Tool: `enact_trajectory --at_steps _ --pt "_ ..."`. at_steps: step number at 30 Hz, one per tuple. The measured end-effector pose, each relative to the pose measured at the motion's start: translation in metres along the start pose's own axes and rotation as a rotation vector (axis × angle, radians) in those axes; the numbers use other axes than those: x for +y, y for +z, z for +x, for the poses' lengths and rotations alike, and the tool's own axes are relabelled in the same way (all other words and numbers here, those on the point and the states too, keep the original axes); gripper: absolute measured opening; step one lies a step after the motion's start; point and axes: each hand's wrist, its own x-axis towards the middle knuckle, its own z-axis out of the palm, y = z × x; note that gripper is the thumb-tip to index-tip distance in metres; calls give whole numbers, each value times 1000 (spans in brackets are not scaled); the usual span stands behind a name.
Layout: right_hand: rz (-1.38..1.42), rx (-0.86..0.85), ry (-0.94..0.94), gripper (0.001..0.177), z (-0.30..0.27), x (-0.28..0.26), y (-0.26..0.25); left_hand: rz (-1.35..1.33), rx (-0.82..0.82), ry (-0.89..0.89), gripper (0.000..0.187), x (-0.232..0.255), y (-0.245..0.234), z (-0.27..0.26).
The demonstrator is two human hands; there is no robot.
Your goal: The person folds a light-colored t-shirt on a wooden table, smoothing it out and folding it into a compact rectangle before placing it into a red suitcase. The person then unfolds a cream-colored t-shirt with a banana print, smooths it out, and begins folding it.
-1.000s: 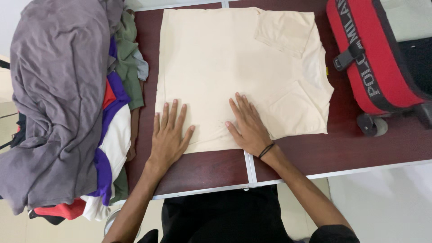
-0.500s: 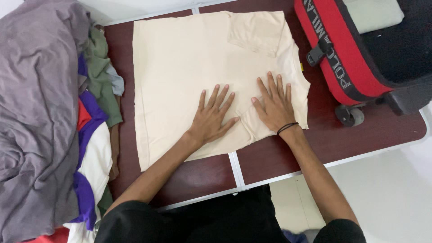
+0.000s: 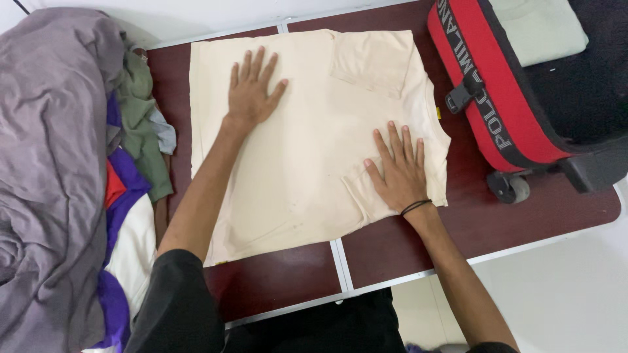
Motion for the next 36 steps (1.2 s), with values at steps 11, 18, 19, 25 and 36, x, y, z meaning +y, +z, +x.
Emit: enact_trajectory --at_steps 11,18,19,25,36 --pt "31 14 -12 63 9 -10 -20 37 48 -214 69 -82 -21 14" --pt "162 175 -72 39 87 -3 -25 52 90 -8 67 -13 22 51" --pt "203 182 -101 39 107 1 -20 24 69 26 67 5 27 57" --pt "72 34 10 57 200 15 15 97 14 81 64 75 43 70" --pt "21 -39 127 62 207 15 29 2 89 -123 66 -30 0 41"
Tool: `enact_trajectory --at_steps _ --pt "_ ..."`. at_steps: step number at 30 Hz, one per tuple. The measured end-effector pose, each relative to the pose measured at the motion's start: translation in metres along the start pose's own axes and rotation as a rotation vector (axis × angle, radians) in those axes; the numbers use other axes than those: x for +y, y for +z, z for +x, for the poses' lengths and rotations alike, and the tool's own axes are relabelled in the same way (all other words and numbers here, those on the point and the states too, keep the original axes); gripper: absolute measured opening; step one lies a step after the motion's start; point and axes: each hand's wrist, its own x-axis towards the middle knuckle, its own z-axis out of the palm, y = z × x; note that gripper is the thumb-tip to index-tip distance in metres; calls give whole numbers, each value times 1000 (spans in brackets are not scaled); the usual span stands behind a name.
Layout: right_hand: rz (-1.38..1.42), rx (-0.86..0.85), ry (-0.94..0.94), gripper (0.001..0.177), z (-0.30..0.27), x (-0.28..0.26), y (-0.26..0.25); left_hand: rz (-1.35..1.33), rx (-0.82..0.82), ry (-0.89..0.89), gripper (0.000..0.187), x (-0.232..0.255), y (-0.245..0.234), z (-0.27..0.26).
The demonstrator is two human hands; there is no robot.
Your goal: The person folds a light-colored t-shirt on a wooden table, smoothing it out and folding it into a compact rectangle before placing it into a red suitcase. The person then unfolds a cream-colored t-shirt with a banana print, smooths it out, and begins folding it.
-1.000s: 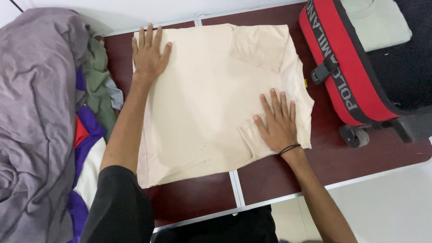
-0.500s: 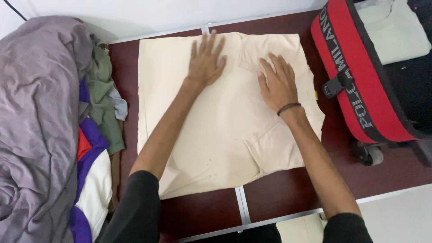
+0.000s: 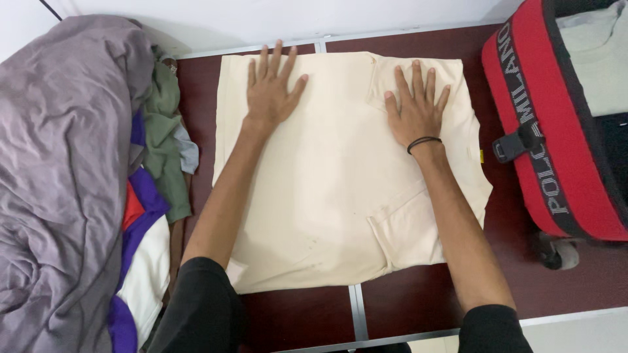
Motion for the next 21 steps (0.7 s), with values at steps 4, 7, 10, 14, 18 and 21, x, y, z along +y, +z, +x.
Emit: enact_trajectory --at_steps 4,7,10,14,18,21 --pt "-9 8 -5 63 0 -1 0 -9 19 -73 68 -38 -22 -9" --pt "-11 1 -1 63 -1 0 0 -17 -2 -144 69 -52 -34 -12" --pt "-11 -6 3 62 -1 -1 -1 107 -40 -194 66 -50 -33 -14" --pt "-20 -24 23 63 -1 -3 -2 189 40 -42 65 -9 -3 7" --pt "39 43 5 74 2 6 8 -19 -38 250 60 69 33 26" --pt "84 174 -31 73 5 16 21 -69 -28 336 58 114 50 43"
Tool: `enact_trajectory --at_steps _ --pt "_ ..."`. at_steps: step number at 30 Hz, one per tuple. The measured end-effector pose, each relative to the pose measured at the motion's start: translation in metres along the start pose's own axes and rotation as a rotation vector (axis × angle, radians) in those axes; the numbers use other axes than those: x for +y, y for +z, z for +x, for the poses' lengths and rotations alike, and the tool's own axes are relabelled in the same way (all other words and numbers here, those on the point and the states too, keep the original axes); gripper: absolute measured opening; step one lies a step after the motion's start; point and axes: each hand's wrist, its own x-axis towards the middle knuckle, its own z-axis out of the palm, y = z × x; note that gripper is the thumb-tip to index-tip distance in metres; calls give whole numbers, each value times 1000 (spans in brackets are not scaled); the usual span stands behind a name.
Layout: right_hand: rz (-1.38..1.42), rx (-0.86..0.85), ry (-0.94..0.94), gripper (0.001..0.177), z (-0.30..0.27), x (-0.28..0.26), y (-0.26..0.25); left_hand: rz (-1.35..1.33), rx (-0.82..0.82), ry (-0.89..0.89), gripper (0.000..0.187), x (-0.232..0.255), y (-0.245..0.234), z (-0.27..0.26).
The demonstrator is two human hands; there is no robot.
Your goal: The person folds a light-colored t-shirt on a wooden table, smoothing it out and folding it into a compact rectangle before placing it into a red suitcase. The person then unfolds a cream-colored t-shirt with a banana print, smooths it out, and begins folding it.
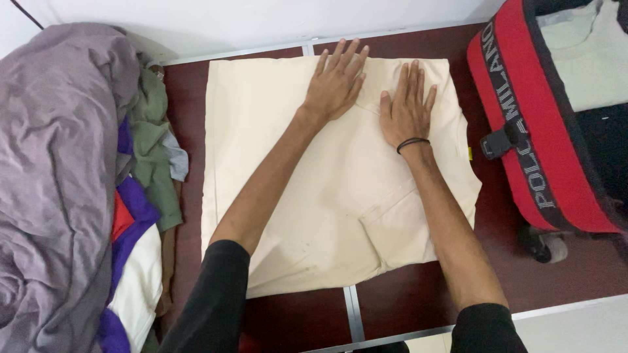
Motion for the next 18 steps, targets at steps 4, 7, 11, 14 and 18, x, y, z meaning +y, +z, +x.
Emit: enact_trajectory --at_steps 4,7,11,14,18 --pt "-74 -45 43 67 1 0 1 129 -121 34 57 14 6 12" --pt "-42 -91 91 64 10 -5 -11 158 -125 26 57 16 2 12" --pt "-43 -130 38 62 33 -7 -19 147 -163 28 55 18 -1 12" --pt "-58 -190 74 65 39 0 -18 140 -163 25 55 17 -1 12" --pt "-51 -149 200 72 37 18 -18 134 -133 25 54 14 4 10"
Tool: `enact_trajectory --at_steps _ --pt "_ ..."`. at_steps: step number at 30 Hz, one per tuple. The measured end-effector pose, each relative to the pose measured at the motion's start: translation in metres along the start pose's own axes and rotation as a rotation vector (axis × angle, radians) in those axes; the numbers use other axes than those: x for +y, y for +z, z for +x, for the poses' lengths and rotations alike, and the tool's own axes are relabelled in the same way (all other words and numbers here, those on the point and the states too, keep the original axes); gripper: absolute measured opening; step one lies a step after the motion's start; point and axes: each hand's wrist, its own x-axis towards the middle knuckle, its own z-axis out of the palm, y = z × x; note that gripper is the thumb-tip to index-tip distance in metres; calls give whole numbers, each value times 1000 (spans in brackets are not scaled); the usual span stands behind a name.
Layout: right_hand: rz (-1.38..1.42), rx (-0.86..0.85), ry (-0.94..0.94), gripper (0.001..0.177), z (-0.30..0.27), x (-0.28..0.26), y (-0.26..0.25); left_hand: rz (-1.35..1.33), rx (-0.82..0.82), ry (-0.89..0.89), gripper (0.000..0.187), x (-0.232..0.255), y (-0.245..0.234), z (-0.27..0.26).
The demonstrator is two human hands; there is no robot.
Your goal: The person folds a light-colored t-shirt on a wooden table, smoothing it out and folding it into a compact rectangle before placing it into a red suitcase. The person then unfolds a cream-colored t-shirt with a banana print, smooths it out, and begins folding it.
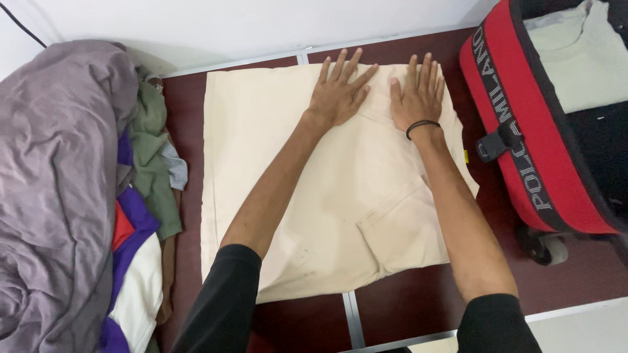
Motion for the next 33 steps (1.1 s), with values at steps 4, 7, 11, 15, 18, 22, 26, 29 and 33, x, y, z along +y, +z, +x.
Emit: enact_trajectory --at_steps 4,7,11,15,18,22,26,29,33 --pt "-29 17 14 75 0 6 4 -2 63 8 55 -2 7 -2" --pt "-36 29 10 75 -1 6 5 -23 40 -60 56 -14 3 -11" --pt "-43 42 -7 75 -1 6 5 -66 86 -149 60 -57 -11 -44" --pt "-45 52 -20 75 -3 8 7 -90 77 -257 62 -105 -35 -95" --pt "-38 43 -5 75 -2 8 8 -79 66 -330 65 -138 -52 -123" --pt "-3 95 -46 70 -2 14 11 -94 85 -376 67 -161 -63 -146" --pt "184 225 -162 55 -12 20 -1 10 125 -409 65 -160 -57 -158" --pt "228 172 -279 48 -39 8 -22 110 181 -312 66 -140 -54 -152" --pt "117 -2 -411 58 -113 -25 -29 -104 81 -89 71 -44 -47 -167"
